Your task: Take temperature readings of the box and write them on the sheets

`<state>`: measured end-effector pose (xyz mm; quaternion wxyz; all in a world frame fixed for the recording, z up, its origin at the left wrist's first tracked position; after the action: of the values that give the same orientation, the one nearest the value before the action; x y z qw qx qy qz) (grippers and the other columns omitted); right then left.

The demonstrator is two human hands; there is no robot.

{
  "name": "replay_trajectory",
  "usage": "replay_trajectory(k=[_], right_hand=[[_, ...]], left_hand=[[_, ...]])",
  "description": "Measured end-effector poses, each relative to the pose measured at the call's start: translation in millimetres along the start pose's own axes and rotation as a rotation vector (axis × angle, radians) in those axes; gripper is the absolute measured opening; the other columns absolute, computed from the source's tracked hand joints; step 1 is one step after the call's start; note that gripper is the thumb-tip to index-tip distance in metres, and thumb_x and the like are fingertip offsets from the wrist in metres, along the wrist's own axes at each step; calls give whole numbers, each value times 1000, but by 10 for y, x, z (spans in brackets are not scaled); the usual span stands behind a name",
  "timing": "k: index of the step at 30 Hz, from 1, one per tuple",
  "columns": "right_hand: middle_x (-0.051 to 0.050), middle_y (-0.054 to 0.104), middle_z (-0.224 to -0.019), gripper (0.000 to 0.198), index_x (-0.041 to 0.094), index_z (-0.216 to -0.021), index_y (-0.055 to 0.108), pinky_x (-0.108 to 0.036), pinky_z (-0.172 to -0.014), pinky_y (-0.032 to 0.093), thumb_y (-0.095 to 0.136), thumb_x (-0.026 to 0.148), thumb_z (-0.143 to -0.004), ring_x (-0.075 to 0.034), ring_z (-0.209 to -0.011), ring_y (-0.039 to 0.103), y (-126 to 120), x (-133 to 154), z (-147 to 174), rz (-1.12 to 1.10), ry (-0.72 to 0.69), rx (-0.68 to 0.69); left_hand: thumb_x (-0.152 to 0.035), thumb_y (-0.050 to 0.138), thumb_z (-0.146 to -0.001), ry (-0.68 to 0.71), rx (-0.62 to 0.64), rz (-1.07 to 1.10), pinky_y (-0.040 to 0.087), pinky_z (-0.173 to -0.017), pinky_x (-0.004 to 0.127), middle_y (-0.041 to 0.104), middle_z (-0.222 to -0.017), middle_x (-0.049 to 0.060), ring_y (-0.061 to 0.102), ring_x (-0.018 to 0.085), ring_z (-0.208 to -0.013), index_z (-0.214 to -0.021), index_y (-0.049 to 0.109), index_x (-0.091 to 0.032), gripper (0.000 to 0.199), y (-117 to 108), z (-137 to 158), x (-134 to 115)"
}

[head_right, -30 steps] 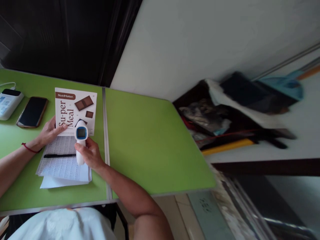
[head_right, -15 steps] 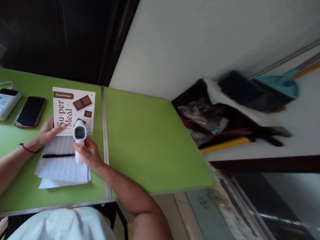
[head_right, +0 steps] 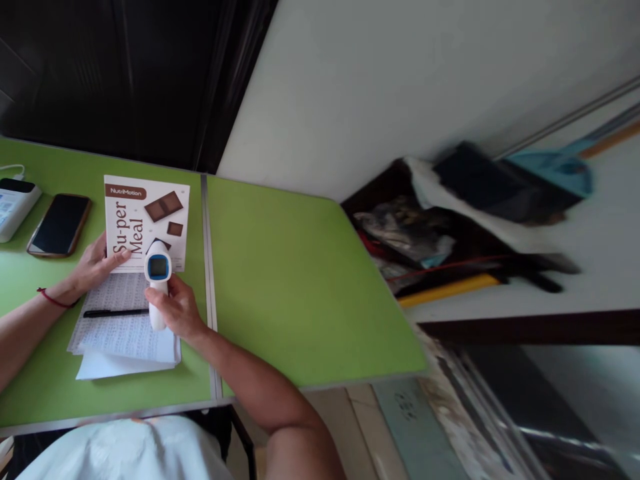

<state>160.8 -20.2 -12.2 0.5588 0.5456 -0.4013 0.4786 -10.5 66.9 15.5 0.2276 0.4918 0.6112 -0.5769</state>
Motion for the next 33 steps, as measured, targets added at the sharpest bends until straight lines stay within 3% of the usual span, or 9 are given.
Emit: replay_trajectory(k=[24, 28, 31, 33], right_hand=[[2, 55, -69, 27, 21, -75, 58, -26, -52, 40, 67, 46, -70, -11, -56, 46, -25, 54, 17, -8, -8, 15], [0, 56, -73, 29, 22, -81, 58, -29, -59, 44, 62, 51, -75, -13, -62, 50, -293, 228, -16, 124, -194, -149], [-2, 57, -81, 27, 22, -86, 59, -32, -68, 47, 59, 48, -79, -16, -72, 53, -595, 438, -70, 438, -388, -367], [-6, 58, -91, 31, 20, -96, 60, -33, -68, 47, 58, 46, -80, -18, -78, 55, -766, 526, -136, 688, -431, -468]], left_hand=[[-61, 62, -79, 15, -14, -39, 55, -81, 43, 68, -111, 10, 66, 30, -96, -123, 53, -20, 59, -21, -9, -7], [-60, 64, -77, -2, -11, 16, 56, -83, 43, 68, -114, 11, 66, 31, -100, -124, 53, -21, 62, -32, -12, -37], [-59, 66, -77, -41, 14, 114, 58, -81, 42, 68, -113, 12, 66, 31, -99, -122, 56, -19, 61, -34, -14, -70], [-57, 66, -78, -39, -2, 148, 58, -82, 43, 68, -113, 12, 65, 31, -101, -119, 57, -18, 58, -55, -23, -91]])
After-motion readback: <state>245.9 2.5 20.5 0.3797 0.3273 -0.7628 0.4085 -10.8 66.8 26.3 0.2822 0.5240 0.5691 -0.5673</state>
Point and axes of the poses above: each hand's wrist, its own z-axis away from the middle knuckle, its own y-axis out of the palm, x = y × z, the point moved 5 cm from there along -z, towards the middle knuckle
